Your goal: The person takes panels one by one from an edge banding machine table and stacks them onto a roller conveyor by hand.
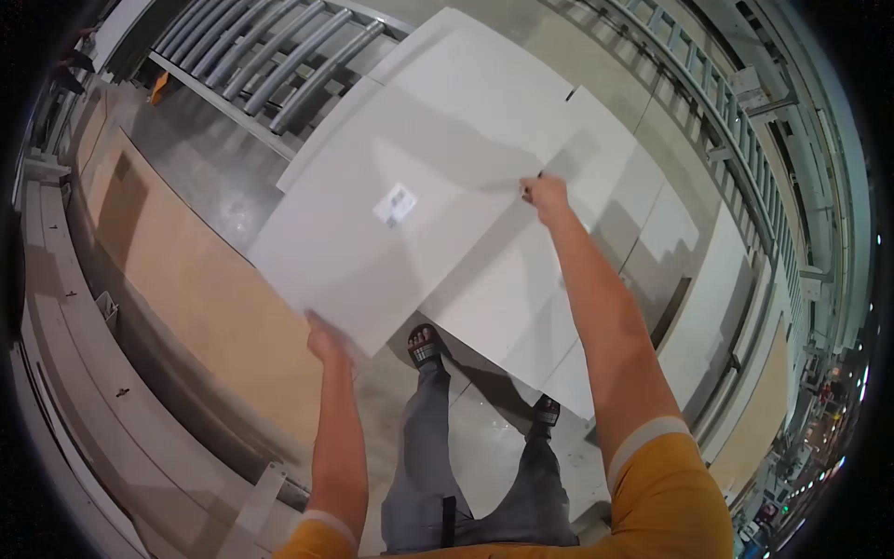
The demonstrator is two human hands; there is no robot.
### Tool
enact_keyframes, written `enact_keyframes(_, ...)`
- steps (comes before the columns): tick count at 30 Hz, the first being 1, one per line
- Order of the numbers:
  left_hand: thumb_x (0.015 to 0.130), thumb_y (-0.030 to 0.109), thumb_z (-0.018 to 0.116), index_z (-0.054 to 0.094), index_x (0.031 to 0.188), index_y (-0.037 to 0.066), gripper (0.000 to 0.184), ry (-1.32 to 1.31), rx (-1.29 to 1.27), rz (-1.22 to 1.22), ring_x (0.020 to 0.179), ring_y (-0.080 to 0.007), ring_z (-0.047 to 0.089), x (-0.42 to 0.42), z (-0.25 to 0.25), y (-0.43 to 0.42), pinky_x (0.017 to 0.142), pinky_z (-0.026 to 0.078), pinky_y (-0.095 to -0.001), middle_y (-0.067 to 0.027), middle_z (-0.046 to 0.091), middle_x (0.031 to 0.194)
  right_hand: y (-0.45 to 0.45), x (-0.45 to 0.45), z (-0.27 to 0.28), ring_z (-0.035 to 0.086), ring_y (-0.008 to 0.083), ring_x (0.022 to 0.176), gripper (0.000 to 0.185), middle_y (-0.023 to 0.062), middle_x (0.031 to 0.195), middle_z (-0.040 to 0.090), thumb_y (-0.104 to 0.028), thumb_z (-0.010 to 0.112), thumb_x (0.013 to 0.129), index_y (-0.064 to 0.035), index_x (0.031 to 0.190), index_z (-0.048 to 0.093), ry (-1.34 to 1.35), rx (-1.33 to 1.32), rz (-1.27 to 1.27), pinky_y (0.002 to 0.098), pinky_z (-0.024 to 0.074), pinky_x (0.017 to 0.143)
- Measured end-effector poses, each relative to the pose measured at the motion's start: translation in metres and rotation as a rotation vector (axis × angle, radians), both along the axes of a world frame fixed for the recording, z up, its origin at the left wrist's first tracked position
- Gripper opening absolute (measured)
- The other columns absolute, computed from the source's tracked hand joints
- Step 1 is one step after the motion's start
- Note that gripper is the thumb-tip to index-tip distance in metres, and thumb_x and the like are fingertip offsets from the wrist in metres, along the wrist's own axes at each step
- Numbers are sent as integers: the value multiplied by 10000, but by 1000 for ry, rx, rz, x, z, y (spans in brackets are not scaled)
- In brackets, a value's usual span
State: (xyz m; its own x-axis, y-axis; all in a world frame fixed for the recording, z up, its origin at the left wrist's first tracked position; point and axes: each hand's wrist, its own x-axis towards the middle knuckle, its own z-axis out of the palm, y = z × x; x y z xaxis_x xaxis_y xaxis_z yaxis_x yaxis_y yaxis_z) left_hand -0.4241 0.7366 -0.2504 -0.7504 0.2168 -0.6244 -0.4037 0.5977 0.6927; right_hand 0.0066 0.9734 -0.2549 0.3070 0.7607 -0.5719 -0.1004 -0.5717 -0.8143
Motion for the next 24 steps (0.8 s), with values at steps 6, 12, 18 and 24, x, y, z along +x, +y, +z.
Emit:
enact_keyframes(6, 932, 587, 475, 611, 962, -157, 757, 77, -30, -162, 856, -329, 623, 43, -47, 64, 791, 492, -402, -245, 663, 935, -61, -17, -5, 320, 395, 1363, 1083, 294, 1457, 306, -500, 815, 659, -119, 1504, 255, -1002, -57, 547, 529, 362, 1028)
enact_keyframes(12, 925, 595, 483, 612, 943, -129, 735, 76, -27, -130, 839, -298, 628, 69, -51, 92, 767, 505, -382, -209, 662, 926, -85, -18, 4, 85, 441, 1431, 1214, 269, 1546, 72, -611, 815, 577, -220, 1532, 176, -1181, -70, 803, 603, 208, 1079)
enact_keyframes(18, 919, 608, 490, 591, 963, -104, 721, 79, 47, -64, 821, -287, 632, 71, -57, 97, 740, 519, -380, -186, 649, 947, -81, -20, 4, 65, 439, 1437, 1221, 272, 1555, 32, -642, 800, 572, -239, 1534, 165, -1143, -96, 786, 583, 178, 1095)
enact_keyframes(24, 918, 610, 490, 587, 970, -112, 730, 78, 38, -48, 845, -291, 626, 68, -54, 106, 743, 518, -388, -199, 642, 966, -76, -24, 3, 58, 434, 1439, 1210, 262, 1560, 40, -635, 798, 581, -244, 1534, 163, -1143, -92, 774, 581, 170, 1098)
